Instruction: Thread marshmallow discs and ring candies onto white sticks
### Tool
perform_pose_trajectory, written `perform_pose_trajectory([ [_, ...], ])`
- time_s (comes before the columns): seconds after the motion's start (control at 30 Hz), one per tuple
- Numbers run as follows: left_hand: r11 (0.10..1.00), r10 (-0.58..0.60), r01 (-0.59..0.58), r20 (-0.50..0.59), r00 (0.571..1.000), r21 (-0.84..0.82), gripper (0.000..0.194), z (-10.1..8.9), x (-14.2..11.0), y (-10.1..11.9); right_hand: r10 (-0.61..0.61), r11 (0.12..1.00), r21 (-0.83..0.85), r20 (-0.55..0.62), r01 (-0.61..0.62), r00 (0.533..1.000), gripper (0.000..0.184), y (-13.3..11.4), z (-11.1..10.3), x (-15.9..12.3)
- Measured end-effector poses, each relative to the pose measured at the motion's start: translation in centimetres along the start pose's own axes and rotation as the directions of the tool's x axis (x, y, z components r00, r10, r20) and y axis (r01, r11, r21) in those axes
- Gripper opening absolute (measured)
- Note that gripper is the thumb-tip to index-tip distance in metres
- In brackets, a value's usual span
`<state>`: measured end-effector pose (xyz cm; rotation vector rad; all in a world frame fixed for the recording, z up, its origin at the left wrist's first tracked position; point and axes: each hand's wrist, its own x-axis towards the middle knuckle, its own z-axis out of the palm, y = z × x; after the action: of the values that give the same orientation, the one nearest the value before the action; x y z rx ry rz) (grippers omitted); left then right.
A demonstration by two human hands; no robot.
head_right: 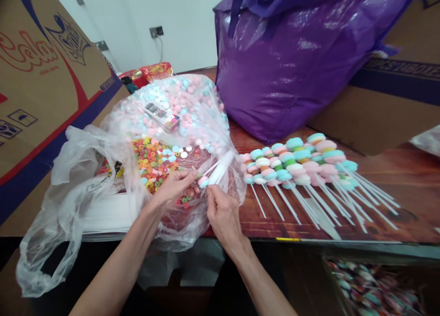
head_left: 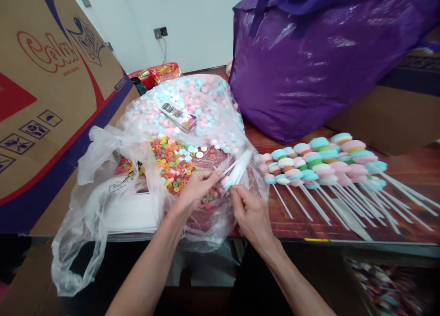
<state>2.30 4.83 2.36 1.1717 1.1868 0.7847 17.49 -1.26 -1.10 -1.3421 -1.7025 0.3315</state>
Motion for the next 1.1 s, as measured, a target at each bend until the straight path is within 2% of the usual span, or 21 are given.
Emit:
perform_pose_trajectory([
  [0.03,0.991,0.044,-0.034,-0.074,0.996,0.13,0.037,-0.4,1.0,0.4,0.018,1.0,-0.016,-0.011,-0.019,1.0,0.027,0.2,0.0,0.1],
  [0.07,0.954,0.135,-0.078,-0.183,0.974,0.288,0.035,-0.8,2.1,0.9,0.032,0.999,-0.029,-0.022,-0.032,0.999,0.027,0.4,0.1,0.2],
  [0.13,0.775,0.359,-0.098,-0.307,0.882,0.625,0.029,-1.7,4.2,1.6,0.039,0.998,-0.041,-0.032,-0.04,0.999,0.026,0.6,0.2,0.2],
  [0.17,0.672,0.397,-0.045,-0.307,0.865,0.739,0.032,-2.1,5.1,1.8,0.039,0.998,-0.04,-0.029,-0.04,0.999,0.026,0.6,0.3,0.1],
  [0.27,0.442,0.318,0.084,-0.243,0.916,0.893,0.041,-2.5,6.6,1.9,0.045,0.998,-0.04,-0.001,-0.045,0.999,0.026,0.5,0.5,-0.1],
  [0.37,0.342,0.298,0.093,-0.202,0.933,0.935,0.045,-2.3,6.7,1.5,0.044,0.998,-0.047,0.026,-0.043,0.999,0.025,0.4,0.6,-0.2],
  [0.47,0.348,0.358,0.096,-0.227,0.906,0.933,0.043,-2.4,6.4,1.2,0.03,0.998,-0.062,0.033,-0.028,0.999,0.026,0.5,0.6,-0.1],
  [0.57,0.419,0.426,0.157,-0.346,0.836,0.894,0.035,-3.2,6.4,1.2,0.02,0.997,-0.078,0.046,-0.016,0.999,0.027,0.6,0.7,-0.1],
  [0.63,0.448,0.442,0.175,-0.387,0.809,0.877,0.031,-3.7,6.5,1.3,0.014,0.995,-0.095,0.052,-0.009,0.999,0.027,0.7,0.8,-0.2],
  [0.77,0.411,0.408,0.176,-0.353,0.842,0.895,0.033,-3.9,6.8,1.8,0.004,0.992,-0.126,0.058,0.003,0.998,0.029,0.8,0.9,-0.3],
  [0.97,0.343,0.254,0.297,-0.392,0.884,0.891,0.035,-2.6,6.7,3.3,-0.003,0.989,-0.145,0.074,0.014,0.997,0.028,0.9,1.0,-0.4],
  [1.1,0.301,0.32,0.262,-0.356,0.878,0.917,0.042,-1.8,6.1,2.8,-0.007,0.991,-0.132,0.078,0.018,0.997,0.028,1.0,1.1,-0.4],
])
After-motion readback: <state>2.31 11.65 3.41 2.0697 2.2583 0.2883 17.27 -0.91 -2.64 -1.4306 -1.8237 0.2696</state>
